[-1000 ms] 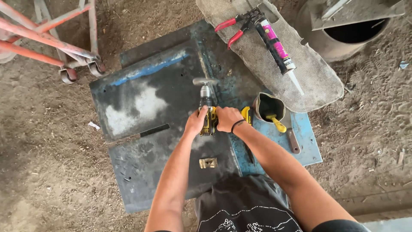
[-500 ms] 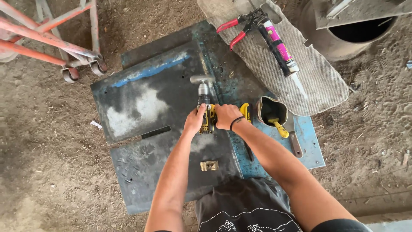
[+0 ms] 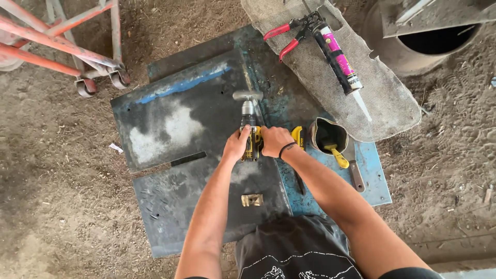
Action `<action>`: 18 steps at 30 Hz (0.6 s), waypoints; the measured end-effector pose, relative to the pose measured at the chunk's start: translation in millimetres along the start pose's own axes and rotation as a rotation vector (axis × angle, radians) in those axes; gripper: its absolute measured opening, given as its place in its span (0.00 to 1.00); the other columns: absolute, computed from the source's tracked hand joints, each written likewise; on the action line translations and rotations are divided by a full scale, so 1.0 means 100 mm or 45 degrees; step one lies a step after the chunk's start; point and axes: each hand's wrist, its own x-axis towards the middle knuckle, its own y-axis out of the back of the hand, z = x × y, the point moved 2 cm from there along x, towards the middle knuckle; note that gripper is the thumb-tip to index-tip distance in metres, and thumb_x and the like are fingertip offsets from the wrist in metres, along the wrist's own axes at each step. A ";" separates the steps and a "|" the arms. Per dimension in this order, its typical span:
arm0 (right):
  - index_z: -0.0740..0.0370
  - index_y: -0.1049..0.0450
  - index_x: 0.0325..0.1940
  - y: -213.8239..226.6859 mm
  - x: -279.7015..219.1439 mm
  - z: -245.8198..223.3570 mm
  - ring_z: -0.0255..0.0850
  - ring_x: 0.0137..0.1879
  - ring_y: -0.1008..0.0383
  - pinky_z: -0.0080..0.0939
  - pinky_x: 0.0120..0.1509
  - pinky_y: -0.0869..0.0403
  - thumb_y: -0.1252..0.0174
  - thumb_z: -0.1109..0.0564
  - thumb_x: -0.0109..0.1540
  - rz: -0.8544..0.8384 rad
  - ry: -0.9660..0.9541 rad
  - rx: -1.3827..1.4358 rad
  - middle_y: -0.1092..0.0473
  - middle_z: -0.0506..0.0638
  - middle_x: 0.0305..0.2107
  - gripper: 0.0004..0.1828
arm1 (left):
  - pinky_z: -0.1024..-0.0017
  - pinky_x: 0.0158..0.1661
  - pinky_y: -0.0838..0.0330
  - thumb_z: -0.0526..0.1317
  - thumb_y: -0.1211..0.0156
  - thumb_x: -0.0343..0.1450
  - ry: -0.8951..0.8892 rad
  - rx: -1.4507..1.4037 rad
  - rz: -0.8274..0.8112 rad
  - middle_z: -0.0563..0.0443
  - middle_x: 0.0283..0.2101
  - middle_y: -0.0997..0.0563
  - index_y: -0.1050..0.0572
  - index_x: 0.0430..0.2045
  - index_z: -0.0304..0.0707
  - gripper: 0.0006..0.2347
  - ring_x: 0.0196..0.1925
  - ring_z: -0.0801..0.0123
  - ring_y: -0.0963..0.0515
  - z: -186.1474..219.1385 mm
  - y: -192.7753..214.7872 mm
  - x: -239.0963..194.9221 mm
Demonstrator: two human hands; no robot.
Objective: Cleaning a metal surface using a power drill with a wire brush attachment
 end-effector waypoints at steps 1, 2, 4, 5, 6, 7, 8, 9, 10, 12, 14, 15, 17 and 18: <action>0.66 0.27 0.54 0.00 0.00 0.00 0.64 0.42 0.19 0.61 0.45 0.21 0.44 0.56 0.52 0.001 0.001 0.000 0.22 0.64 0.33 0.26 | 0.49 0.66 0.38 0.72 0.63 0.70 0.000 0.000 0.001 0.27 0.59 0.25 0.28 0.60 0.32 0.40 0.67 0.38 0.32 0.02 0.01 -0.02; 0.65 0.27 0.53 0.00 0.00 -0.01 0.64 0.43 0.19 0.62 0.45 0.21 0.45 0.55 0.52 -0.005 -0.007 -0.008 0.22 0.63 0.34 0.25 | 0.49 0.66 0.38 0.72 0.63 0.70 0.001 0.002 0.002 0.27 0.59 0.25 0.28 0.60 0.32 0.40 0.67 0.38 0.31 0.03 0.01 -0.04; 0.65 0.27 0.52 -0.01 0.00 0.01 0.64 0.43 0.19 0.62 0.46 0.21 0.46 0.54 0.52 -0.008 -0.017 -0.014 0.22 0.63 0.34 0.24 | 0.49 0.66 0.38 0.72 0.63 0.70 0.001 0.007 0.000 0.27 0.59 0.25 0.28 0.59 0.33 0.40 0.67 0.38 0.31 0.06 0.01 -0.05; 0.65 0.27 0.52 -0.01 0.00 0.01 0.64 0.43 0.19 0.62 0.46 0.21 0.45 0.54 0.52 -0.008 -0.015 -0.016 0.22 0.63 0.34 0.25 | 0.49 0.66 0.38 0.72 0.63 0.70 0.002 0.016 0.002 0.27 0.59 0.25 0.28 0.59 0.33 0.39 0.67 0.39 0.31 0.05 0.01 -0.05; 0.64 0.28 0.52 -0.02 0.00 0.02 0.64 0.43 0.19 0.62 0.46 0.21 0.45 0.54 0.52 -0.008 -0.014 -0.019 0.22 0.63 0.34 0.25 | 0.50 0.66 0.38 0.72 0.63 0.70 0.003 0.024 0.004 0.28 0.59 0.24 0.28 0.59 0.33 0.39 0.67 0.39 0.31 0.05 0.00 -0.05; 0.64 0.28 0.52 -0.03 0.01 0.02 0.64 0.43 0.19 0.62 0.46 0.21 0.45 0.54 0.52 -0.009 -0.015 -0.018 0.22 0.63 0.34 0.25 | 0.50 0.66 0.38 0.72 0.63 0.70 0.003 0.025 0.003 0.28 0.59 0.24 0.28 0.59 0.33 0.39 0.67 0.39 0.31 0.04 0.00 -0.05; 0.64 0.28 0.53 -0.04 0.01 0.02 0.64 0.44 0.19 0.61 0.46 0.21 0.45 0.54 0.52 -0.005 -0.014 -0.022 0.21 0.62 0.34 0.25 | 0.50 0.66 0.38 0.72 0.63 0.70 0.006 0.022 0.006 0.27 0.59 0.24 0.28 0.59 0.33 0.39 0.67 0.39 0.31 0.03 -0.01 -0.05; 0.64 0.28 0.53 -0.06 0.01 0.03 0.63 0.44 0.19 0.61 0.46 0.21 0.45 0.54 0.51 -0.002 -0.013 -0.027 0.21 0.62 0.34 0.26 | 0.50 0.66 0.38 0.72 0.63 0.70 0.009 0.020 0.009 0.27 0.59 0.25 0.28 0.59 0.33 0.40 0.67 0.39 0.31 0.03 -0.02 -0.05; 0.64 0.28 0.53 -0.07 0.01 0.03 0.63 0.44 0.19 0.61 0.46 0.21 0.45 0.54 0.51 -0.003 -0.014 -0.025 0.21 0.62 0.34 0.26 | 0.50 0.66 0.38 0.72 0.63 0.70 0.010 0.021 0.007 0.27 0.59 0.25 0.28 0.59 0.33 0.40 0.67 0.39 0.31 0.02 -0.02 -0.07; 0.62 0.27 0.51 -0.07 0.01 0.02 0.64 0.44 0.19 0.62 0.47 0.21 0.46 0.54 0.51 -0.003 -0.009 -0.032 0.22 0.62 0.34 0.25 | 0.48 0.65 0.37 0.71 0.63 0.71 -0.016 -0.014 0.017 0.24 0.57 0.24 0.26 0.56 0.29 0.40 0.65 0.36 0.30 0.02 -0.01 -0.09; 0.62 0.28 0.51 -0.07 0.02 0.03 0.64 0.45 0.19 0.62 0.47 0.21 0.46 0.53 0.51 -0.002 -0.006 -0.037 0.21 0.62 0.35 0.24 | 0.48 0.65 0.37 0.71 0.63 0.71 -0.024 -0.003 0.023 0.25 0.56 0.24 0.26 0.55 0.29 0.39 0.65 0.37 0.30 0.01 -0.02 -0.07; 0.61 0.28 0.51 -0.09 0.00 0.03 0.64 0.45 0.19 0.62 0.47 0.21 0.46 0.53 0.51 -0.013 -0.008 -0.040 0.21 0.61 0.35 0.24 | 0.48 0.64 0.37 0.70 0.63 0.71 -0.023 0.006 0.022 0.25 0.56 0.23 0.25 0.54 0.29 0.39 0.65 0.38 0.29 -0.01 -0.03 -0.07; 0.62 0.28 0.52 -0.08 -0.03 0.02 0.64 0.44 0.19 0.62 0.47 0.21 0.46 0.54 0.51 -0.017 -0.013 -0.028 0.21 0.61 0.35 0.25 | 0.48 0.64 0.36 0.70 0.63 0.71 -0.024 0.016 0.026 0.26 0.55 0.22 0.25 0.53 0.29 0.38 0.64 0.39 0.29 -0.04 -0.05 -0.06; 0.62 0.28 0.52 -0.08 -0.04 0.02 0.64 0.44 0.19 0.62 0.47 0.21 0.47 0.54 0.51 -0.020 -0.019 -0.016 0.21 0.61 0.34 0.25 | 0.48 0.64 0.36 0.69 0.62 0.71 -0.025 0.025 0.029 0.27 0.54 0.22 0.24 0.53 0.30 0.37 0.64 0.39 0.28 -0.05 -0.06 -0.05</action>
